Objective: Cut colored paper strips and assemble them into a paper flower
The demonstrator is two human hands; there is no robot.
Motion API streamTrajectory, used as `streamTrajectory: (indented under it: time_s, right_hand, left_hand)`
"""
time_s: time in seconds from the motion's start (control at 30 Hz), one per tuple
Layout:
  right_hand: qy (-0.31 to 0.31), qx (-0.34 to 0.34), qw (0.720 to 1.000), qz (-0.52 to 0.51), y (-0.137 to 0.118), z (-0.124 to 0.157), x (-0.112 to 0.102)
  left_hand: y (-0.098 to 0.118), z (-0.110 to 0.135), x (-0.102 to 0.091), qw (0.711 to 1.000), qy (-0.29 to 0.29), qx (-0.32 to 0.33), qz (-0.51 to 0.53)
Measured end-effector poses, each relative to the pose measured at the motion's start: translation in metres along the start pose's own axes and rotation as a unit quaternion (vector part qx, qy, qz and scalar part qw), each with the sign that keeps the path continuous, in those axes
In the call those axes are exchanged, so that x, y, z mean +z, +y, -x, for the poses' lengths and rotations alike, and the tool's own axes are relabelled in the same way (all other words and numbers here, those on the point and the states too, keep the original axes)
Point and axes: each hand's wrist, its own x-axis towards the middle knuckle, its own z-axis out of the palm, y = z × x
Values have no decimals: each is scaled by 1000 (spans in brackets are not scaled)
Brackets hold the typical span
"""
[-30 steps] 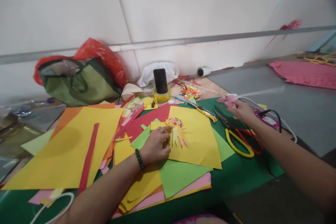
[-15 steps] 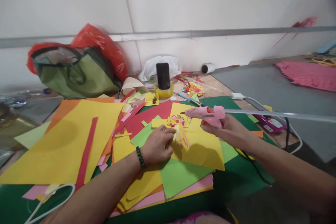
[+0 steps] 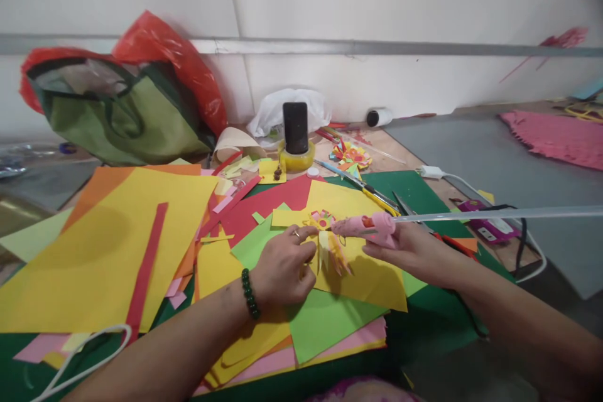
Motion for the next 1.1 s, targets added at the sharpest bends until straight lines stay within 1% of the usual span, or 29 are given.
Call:
streamTrajectory:
  time_s: [0.1, 0.23, 0.37, 0.43, 0.5, 0.57, 0.6, 0.63, 0.67, 0.7, 0.77, 0.83, 0.93, 1.1]
  right_hand:
    - [-48, -7, 999, -11, 3, -1, 4]
    - [-58, -7, 998, -30, 5, -5, 9]
    - [-38, -6, 998, -49, 6, -7, 10]
    - [11, -15, 998, -51, 6, -8, 8]
    - [100, -4, 995, -30, 7, -12, 7]
    - [186, 43, 982, 6, 7, -19, 8]
    - [212, 71, 974, 23, 7, -25, 10]
    - [224, 92, 969, 38, 6, -31, 13]
    - [223, 101, 968, 55, 6, -38, 17]
    - [211, 96, 970, 73, 5, -46, 22]
    - [179, 56, 977, 100, 3, -59, 31]
    - [140, 10, 985, 103, 3, -69, 40]
    - [102, -20, 990, 92, 8, -75, 48]
    - [100, -27, 986, 128, 22, -75, 51]
  left_hand:
    - [-3, -1, -1, 999, -25, -23, -18]
    - [-3, -4, -1, 998, -55, -29, -33]
    - [-4, -4, 0, 996, -68, -35, -47]
    - [-5, -5, 1, 996, -72, -35, -46]
    - [-6, -6, 2, 996, -72, -32, -43]
    - [-7, -7, 2, 996, -71, -29, -43]
    - [-7, -7, 2, 996, -69, -26, -42]
    - [-7, -8, 2, 997, -69, -23, -42]
    - [-7, -8, 2, 997, -68, -20, -40]
    - [-7, -8, 2, 997, -69, -19, -38]
    - [-7, -9, 2, 996, -74, -24, -34]
    - [-8, -9, 1, 996, -81, -33, -32]
    - [-8, -9, 0, 996, -85, -29, -26]
    - [-9, -9, -2, 996, -90, -16, -9]
